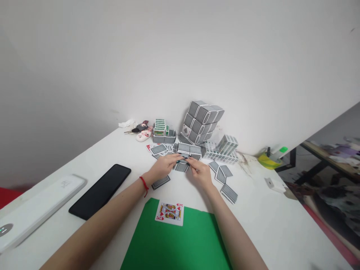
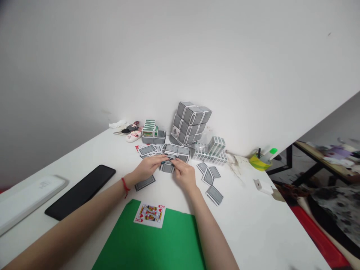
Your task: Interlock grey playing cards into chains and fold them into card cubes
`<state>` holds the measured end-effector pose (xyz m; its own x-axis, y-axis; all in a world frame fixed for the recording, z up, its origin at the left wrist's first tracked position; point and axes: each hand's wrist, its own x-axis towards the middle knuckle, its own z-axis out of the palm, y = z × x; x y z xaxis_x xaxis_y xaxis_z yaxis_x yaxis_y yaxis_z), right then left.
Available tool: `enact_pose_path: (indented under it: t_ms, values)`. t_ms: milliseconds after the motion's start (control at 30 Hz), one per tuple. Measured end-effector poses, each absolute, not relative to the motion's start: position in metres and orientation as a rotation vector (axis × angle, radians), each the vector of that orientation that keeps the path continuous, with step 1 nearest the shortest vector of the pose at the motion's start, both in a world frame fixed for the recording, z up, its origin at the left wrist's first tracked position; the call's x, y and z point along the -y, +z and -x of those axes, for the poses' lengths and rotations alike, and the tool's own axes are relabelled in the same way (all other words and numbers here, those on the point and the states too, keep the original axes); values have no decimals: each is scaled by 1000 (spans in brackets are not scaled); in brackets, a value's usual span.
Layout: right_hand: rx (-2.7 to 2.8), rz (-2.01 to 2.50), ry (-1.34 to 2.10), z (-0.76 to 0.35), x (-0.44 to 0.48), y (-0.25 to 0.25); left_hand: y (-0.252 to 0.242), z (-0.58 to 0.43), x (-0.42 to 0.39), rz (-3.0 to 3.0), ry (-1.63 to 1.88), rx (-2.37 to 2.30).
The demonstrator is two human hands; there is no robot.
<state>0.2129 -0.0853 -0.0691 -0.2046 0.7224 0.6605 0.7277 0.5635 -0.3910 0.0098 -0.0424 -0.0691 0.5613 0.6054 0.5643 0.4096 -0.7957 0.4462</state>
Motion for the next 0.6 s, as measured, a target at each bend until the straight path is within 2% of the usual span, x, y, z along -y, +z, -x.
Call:
enact_pose_path:
  t_ms: [367,600]
  values:
    - [2018,1165,-174,-213,89,-75,-67,-9,47,-2648,1089,-788]
    - [1928,1177,-148,-206,91,-74,-66,-12,49,-2648,1128,-806]
